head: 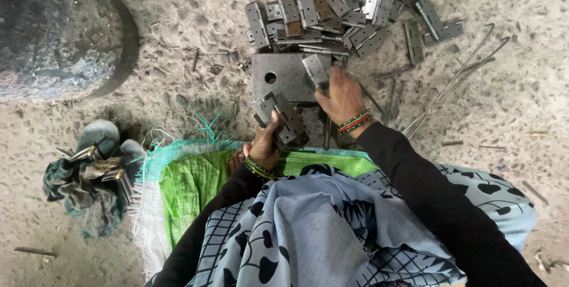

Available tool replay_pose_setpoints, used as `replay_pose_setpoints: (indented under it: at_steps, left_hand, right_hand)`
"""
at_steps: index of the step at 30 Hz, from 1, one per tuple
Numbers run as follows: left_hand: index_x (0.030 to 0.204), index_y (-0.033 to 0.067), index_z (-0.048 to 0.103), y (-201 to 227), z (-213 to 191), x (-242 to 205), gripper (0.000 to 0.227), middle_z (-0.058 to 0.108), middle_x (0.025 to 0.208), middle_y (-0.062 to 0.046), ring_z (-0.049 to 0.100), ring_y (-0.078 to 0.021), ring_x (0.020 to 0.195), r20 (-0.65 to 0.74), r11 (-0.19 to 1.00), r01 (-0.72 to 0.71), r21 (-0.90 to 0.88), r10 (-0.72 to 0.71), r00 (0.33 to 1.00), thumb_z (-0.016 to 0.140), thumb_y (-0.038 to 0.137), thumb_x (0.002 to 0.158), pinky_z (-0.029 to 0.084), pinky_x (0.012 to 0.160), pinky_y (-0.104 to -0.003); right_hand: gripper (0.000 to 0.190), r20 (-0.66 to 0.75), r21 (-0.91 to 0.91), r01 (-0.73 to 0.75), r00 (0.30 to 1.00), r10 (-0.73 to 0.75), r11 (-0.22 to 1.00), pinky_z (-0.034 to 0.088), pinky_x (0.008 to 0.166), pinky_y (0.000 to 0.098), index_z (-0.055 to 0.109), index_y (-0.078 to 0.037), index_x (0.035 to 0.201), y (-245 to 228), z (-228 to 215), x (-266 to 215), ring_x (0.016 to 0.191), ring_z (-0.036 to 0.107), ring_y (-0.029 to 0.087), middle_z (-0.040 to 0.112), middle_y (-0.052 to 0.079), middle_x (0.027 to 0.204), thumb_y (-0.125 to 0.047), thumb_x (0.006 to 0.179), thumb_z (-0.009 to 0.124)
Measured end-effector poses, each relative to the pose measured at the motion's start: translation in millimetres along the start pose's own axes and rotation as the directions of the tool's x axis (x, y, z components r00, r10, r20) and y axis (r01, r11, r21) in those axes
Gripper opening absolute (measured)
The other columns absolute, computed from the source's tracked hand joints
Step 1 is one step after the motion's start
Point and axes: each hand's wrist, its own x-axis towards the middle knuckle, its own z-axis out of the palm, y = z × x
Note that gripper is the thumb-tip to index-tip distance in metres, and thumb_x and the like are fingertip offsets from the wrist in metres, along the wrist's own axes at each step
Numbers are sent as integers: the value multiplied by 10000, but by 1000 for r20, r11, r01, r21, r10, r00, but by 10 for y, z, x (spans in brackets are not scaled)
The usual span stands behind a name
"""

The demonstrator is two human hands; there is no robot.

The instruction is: The person sits on the floor and assembles metal hinges by placing them on a metal block, inserting pins, and hammering them into place. They repeatedly pick up hinge parts, align them, and use a hammer to secure the pins, then place the finished hinges into a nearby bucket.

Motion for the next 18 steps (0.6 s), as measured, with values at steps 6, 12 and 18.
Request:
replay_pose_setpoints:
  at_steps: [6,12,18]
  left_hand:
    - [1385,54,498,-62,-123,-14,635,657,1260,-105,680,-248,1129,13,999,-13,-51,14,1000,745,399,914,615,934,-418]
    - [1364,55,534,-60,-85,-15,566,689,1210,-80,698,-227,1069,-48,998,-44,-44,42,998,772,309,917,613,894,-394]
    - [1347,35,545,-40,-16,-11,563,683,1200,-97,692,-240,1077,-49,997,-51,-49,49,998,806,234,890,615,912,-424]
  right_hand:
    - [490,332,620,-93,930,-154,779,533,917,379,592,10,1281,-288,-19,-238,1040,698,246,733,175,1162,-295,914,702]
    - [624,422,701,-173,883,-207,692,533,975,373,565,-27,1365,-483,-85,-252,1129,685,228,711,127,1249,-428,910,712]
    - [287,-188,343,307,948,-255,888,613,848,356,646,-79,1205,-401,-788,-250,959,695,206,690,86,1205,-327,1072,703]
